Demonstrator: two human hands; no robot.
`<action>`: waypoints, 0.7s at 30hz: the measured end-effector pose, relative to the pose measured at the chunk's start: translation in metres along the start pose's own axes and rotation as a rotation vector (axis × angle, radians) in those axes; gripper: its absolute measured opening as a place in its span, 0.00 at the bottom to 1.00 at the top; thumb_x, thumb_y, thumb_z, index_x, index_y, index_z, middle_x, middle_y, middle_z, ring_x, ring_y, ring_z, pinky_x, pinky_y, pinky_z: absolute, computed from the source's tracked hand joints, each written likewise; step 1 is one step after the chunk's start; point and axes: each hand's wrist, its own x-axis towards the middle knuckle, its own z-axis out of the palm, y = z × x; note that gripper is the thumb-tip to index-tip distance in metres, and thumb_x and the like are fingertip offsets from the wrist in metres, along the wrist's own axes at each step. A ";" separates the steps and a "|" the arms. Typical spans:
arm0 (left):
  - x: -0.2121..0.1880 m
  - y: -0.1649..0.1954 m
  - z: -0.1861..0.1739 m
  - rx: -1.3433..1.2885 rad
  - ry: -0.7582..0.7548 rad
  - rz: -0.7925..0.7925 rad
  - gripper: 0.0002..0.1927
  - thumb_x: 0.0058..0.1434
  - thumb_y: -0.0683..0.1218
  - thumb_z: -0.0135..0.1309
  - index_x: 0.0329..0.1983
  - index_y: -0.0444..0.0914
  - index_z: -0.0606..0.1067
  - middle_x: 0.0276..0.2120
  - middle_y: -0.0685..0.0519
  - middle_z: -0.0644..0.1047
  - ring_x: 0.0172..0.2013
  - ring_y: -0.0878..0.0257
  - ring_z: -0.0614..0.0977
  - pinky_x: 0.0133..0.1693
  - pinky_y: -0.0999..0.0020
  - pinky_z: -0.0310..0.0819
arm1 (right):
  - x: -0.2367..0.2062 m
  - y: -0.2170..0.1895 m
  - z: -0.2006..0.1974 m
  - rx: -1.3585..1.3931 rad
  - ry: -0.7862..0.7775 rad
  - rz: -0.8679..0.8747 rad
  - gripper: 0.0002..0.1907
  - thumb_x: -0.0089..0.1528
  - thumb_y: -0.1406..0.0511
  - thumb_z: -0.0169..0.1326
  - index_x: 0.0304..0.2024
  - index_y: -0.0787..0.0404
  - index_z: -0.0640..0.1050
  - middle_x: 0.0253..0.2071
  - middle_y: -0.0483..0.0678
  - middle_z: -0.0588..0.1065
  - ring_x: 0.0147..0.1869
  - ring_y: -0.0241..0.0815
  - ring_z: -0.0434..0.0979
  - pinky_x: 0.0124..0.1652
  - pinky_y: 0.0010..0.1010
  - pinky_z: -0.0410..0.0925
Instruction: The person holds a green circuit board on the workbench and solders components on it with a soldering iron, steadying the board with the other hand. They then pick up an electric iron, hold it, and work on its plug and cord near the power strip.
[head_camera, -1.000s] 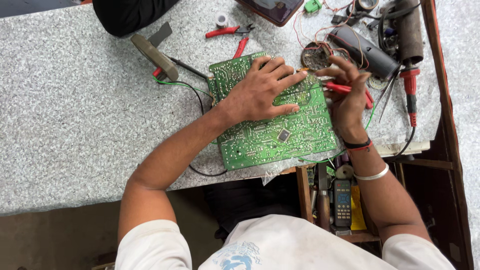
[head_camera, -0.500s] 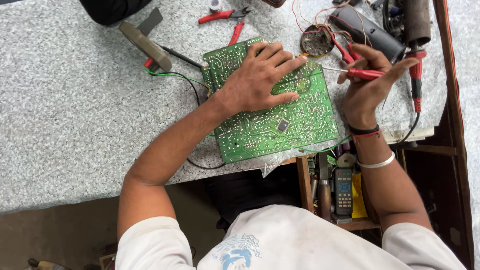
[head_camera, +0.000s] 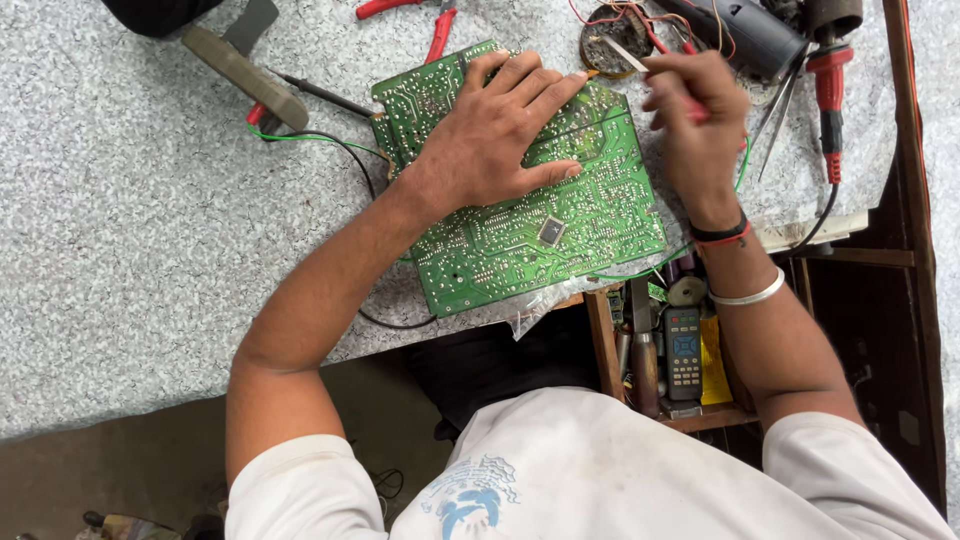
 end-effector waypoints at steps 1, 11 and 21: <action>0.000 0.000 0.000 -0.003 -0.006 -0.003 0.45 0.70 0.74 0.49 0.73 0.37 0.63 0.59 0.47 0.72 0.65 0.51 0.66 0.68 0.47 0.49 | 0.000 -0.004 0.002 -0.060 -0.048 -0.048 0.10 0.76 0.65 0.56 0.54 0.67 0.79 0.46 0.50 0.77 0.46 0.36 0.79 0.42 0.24 0.71; -0.001 0.001 -0.003 -0.036 0.020 0.000 0.45 0.69 0.73 0.52 0.74 0.37 0.62 0.60 0.47 0.71 0.66 0.51 0.66 0.69 0.47 0.49 | 0.001 -0.023 0.010 -0.075 -0.113 0.019 0.11 0.71 0.69 0.61 0.54 0.66 0.80 0.42 0.44 0.76 0.45 0.30 0.73 0.44 0.20 0.66; 0.000 0.000 0.003 -0.015 -0.009 -0.024 0.46 0.67 0.73 0.52 0.74 0.37 0.61 0.60 0.45 0.72 0.67 0.49 0.66 0.68 0.45 0.49 | -0.004 -0.016 0.009 0.043 -0.150 0.117 0.10 0.71 0.72 0.58 0.55 0.68 0.81 0.46 0.41 0.78 0.45 0.25 0.73 0.45 0.16 0.67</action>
